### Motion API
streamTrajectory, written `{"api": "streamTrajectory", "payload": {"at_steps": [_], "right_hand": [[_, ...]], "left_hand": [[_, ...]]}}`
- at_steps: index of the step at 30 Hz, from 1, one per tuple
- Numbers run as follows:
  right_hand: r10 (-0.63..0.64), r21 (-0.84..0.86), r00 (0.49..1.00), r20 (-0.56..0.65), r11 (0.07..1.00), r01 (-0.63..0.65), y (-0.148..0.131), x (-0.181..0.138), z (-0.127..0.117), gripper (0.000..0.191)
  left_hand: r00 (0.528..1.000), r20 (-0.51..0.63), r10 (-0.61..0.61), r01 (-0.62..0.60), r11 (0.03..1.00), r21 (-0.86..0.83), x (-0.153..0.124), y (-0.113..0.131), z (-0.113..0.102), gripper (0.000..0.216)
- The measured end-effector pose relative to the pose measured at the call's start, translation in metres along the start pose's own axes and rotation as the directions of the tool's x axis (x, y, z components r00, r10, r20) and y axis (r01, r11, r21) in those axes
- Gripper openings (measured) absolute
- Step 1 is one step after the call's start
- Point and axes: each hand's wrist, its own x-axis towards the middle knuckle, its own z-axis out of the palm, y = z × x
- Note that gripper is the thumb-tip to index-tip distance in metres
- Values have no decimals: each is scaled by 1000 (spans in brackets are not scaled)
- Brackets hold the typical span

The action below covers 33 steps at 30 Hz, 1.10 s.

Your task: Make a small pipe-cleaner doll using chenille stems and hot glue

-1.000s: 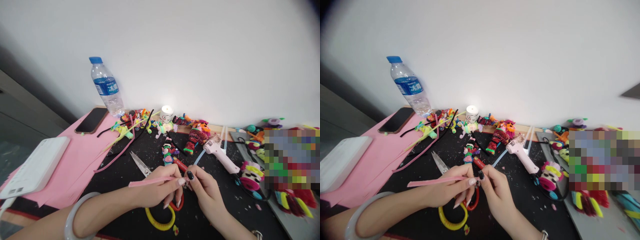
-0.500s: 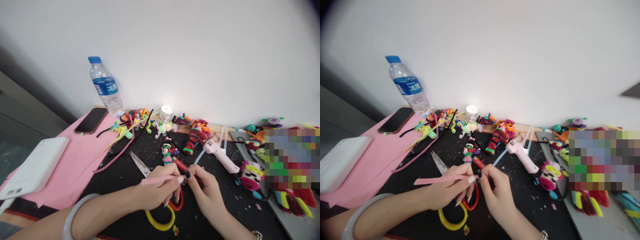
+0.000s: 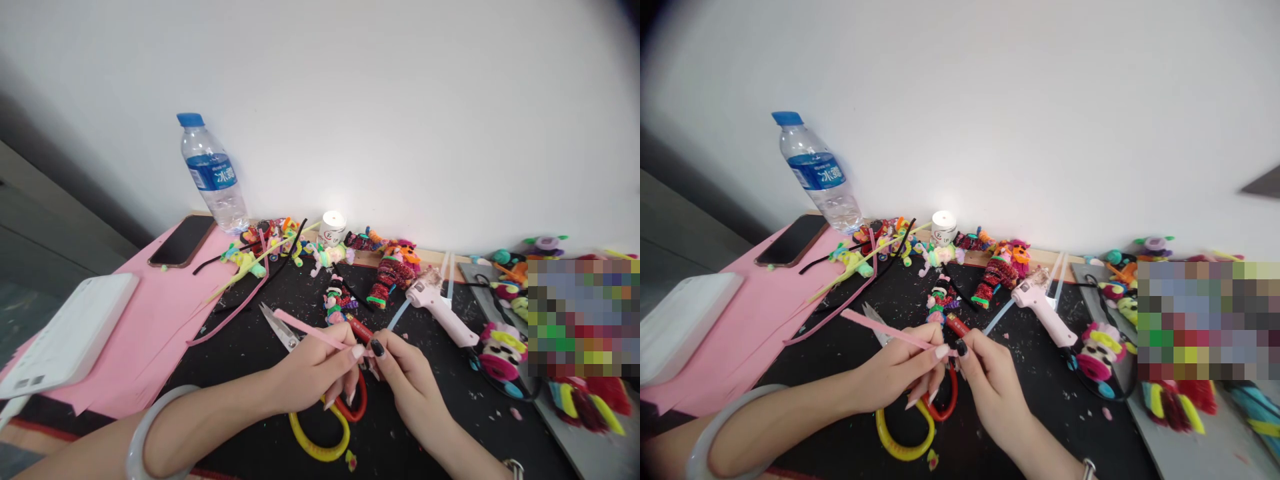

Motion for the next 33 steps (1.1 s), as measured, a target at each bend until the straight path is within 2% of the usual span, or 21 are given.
{"api": "streamTrajectory", "payload": {"at_steps": [5, 10, 12, 15, 18, 22, 24, 27, 30, 33], "right_hand": [[-23, -89, 999, -36, 996, 20, -1, 1, 1, 30], [-72, -216, 995, -70, 975, 55, -1, -1, 2, 27], [-72, -231, 994, -83, 972, 51, 0, -2, 2, 27], [-42, -164, 995, -85, 986, 27, 2, -2, 1, 30], [-31, -80, 996, -83, 996, 24, 3, -3, 0, 35], [-32, -74, 992, -125, 997, 23, 2, -3, -2, 34], [-78, -87, 987, -143, 994, 66, 2, -3, -3, 27], [-217, -127, 961, -171, 972, 197, 3, -4, -4, 9], [-326, -186, 929, -177, 938, 294, 3, -3, -4, 21], [-393, -242, 910, -130, 903, 356, -1, -1, -4, 18]], "left_hand": [[999, -36, -6, 9, 995, 95, -1, 4, 4, 26], [998, -57, -27, 32, 996, 83, -1, 2, 5, 26], [997, -65, -34, 38, 998, 54, 0, 1, 5, 26], [998, -55, -28, 27, 999, -17, 1, -1, 3, 27], [999, -31, -8, 4, 992, -122, 3, -2, -1, 28], [1000, -9, 1, -3, 963, -268, 6, -2, -6, 27], [1000, 12, -12, 15, 936, -352, 7, -1, -7, 25], [996, 65, -53, 77, 890, -450, 9, 0, -7, 22], [988, 129, -90, 142, 863, -484, 9, -1, -7, 25], [978, 162, -134, 196, 859, -473, 9, -1, -6, 25]]}}
